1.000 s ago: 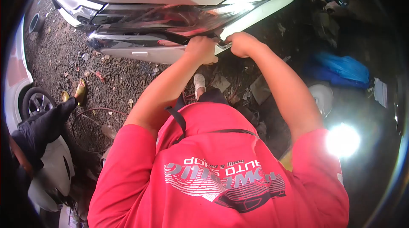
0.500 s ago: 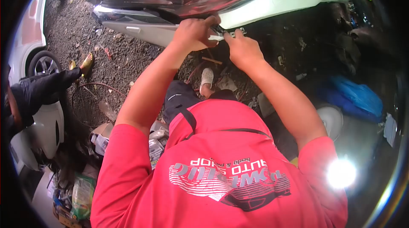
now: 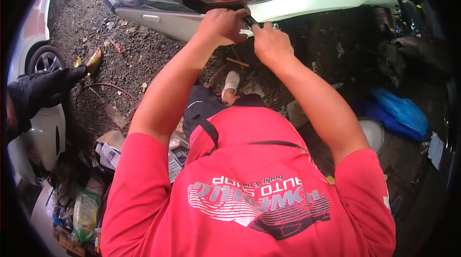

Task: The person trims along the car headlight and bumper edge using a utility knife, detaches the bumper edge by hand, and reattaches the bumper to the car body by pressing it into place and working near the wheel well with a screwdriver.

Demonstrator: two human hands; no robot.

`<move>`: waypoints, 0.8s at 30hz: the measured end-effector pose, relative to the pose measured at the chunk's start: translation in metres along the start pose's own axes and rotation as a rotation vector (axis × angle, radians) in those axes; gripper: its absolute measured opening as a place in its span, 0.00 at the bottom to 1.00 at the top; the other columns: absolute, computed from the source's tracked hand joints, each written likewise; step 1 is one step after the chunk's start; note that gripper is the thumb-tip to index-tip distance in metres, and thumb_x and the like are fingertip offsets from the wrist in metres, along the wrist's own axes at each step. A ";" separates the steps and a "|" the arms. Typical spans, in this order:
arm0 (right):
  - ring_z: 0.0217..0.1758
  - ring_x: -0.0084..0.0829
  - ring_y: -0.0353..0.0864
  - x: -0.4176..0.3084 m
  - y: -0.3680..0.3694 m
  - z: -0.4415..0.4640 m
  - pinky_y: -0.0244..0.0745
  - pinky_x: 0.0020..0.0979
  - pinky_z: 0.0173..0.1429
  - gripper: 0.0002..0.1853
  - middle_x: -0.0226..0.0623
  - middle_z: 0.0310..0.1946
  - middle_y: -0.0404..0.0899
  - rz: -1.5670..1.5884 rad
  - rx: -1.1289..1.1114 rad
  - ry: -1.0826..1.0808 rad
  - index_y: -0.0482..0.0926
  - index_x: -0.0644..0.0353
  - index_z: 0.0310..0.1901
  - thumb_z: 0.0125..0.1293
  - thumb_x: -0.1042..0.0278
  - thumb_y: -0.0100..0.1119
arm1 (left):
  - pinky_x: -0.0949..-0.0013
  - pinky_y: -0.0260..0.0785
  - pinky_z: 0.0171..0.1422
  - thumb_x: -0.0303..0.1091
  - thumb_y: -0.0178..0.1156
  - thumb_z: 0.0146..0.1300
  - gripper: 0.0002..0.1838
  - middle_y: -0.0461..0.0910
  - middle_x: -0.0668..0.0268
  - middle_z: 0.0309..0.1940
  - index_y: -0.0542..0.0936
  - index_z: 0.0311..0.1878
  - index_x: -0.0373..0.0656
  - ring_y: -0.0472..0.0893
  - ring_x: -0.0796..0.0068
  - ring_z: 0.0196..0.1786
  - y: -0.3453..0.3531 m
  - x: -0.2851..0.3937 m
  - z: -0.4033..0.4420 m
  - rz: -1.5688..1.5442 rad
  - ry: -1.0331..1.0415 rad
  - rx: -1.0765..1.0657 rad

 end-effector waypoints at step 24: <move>0.60 0.49 0.91 -0.052 -0.056 0.077 0.89 0.48 0.58 0.16 0.41 0.53 0.91 -0.634 -0.489 -0.492 0.92 0.50 0.53 0.66 0.75 0.63 | 0.51 0.80 0.62 0.54 0.78 0.52 0.27 0.92 0.58 0.46 0.93 0.52 0.51 0.90 0.50 0.53 -0.001 -0.005 -0.001 -0.044 -0.031 -0.107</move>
Point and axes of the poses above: each hand's wrist, its own z-axis towards the middle knuckle, its own y-axis out of the palm, x = y × z, the point moved 8 cm from there along z, towards the middle knuckle
